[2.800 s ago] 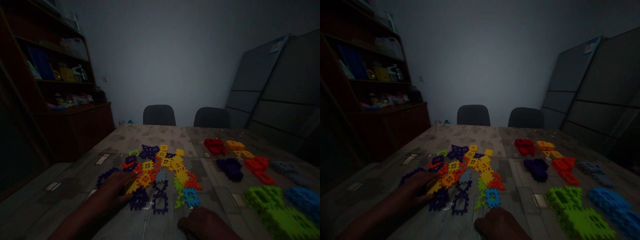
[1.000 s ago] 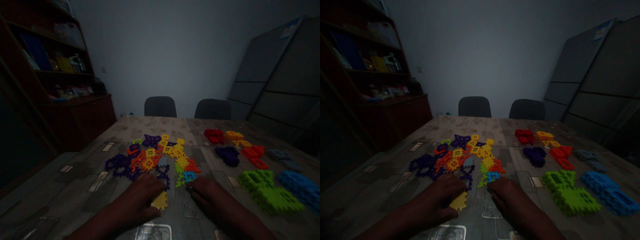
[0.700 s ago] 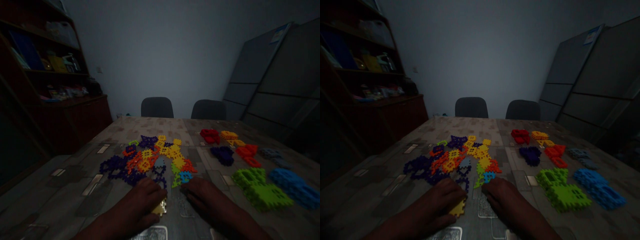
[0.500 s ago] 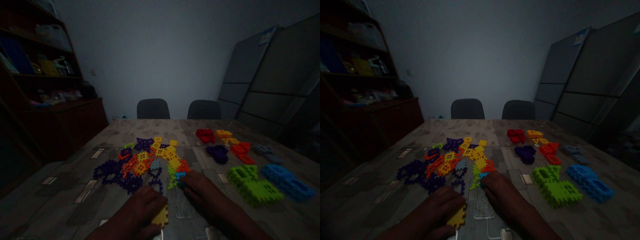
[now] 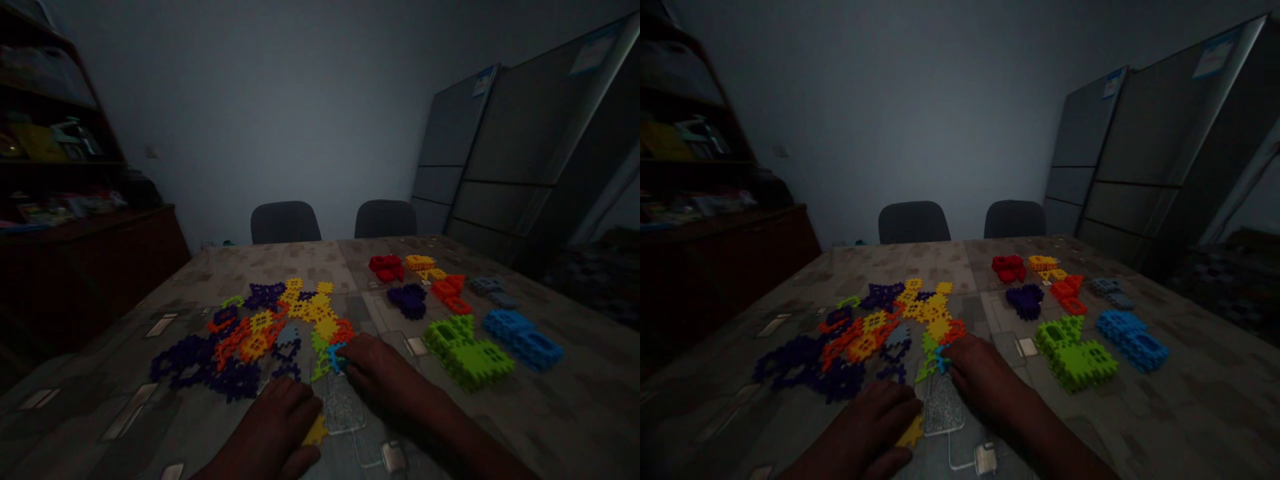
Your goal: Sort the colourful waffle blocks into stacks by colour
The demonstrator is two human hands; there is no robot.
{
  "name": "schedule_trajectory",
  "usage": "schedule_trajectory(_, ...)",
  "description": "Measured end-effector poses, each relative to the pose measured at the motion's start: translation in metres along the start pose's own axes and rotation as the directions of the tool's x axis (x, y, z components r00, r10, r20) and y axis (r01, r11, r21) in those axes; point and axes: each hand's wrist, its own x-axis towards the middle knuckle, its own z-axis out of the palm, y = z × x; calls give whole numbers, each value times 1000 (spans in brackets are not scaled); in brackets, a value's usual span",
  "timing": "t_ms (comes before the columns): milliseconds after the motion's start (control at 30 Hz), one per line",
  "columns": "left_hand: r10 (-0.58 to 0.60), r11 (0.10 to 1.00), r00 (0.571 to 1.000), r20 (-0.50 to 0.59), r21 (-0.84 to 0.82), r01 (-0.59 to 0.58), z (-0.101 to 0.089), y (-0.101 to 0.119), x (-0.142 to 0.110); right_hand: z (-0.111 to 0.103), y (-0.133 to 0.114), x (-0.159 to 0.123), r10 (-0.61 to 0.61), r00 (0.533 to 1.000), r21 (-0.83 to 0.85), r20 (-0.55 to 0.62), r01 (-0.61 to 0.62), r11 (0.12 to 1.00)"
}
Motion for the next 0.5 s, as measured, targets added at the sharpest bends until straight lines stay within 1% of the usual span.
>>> schedule_trajectory(67, -15, 999, 999, -48, -49, 13, -8, -2, 1, -1, 2, 1, 5, 1000, 15, -27, -5, 1000)
schedule_trajectory(133, -53, 996, 989, -140, -80, 42, -17, -11, -1, 0, 7, 2, 14, 999, 32, -53, -12, 999)
schedule_trajectory(200, -117, 992, 960, -253, -84, 99, -27, -26, -5, 2, 14, 2, 35, 997, 43, -76, -32, 999)
schedule_trajectory(233, -161, 987, 937, -309, -80, 143, -33, -34, -8, 3, 18, 2, 50, 995, 45, -87, -46, 998)
schedule_trajectory(267, -203, 979, 919, -337, -70, 191, -38, -42, -10, 3, 22, 2, 68, 993, 45, -101, -64, 997)
schedule_trajectory(333, -247, 966, 892, -379, -30, 255, -48, -57, -12, 5, 30, 2, 99, 987, 41, -123, -95, 995)
schedule_trajectory(433, -235, 963, 884, -403, 29, 269, -58, -70, -13, 6, 40, 3, 118, 983, 30, -140, -115, 993)
schedule_trajectory(500, -229, 963, 886, -404, 39, 267, -61, -72, -12, 8, 45, 4, 123, 982, 19, -143, -122, 992)
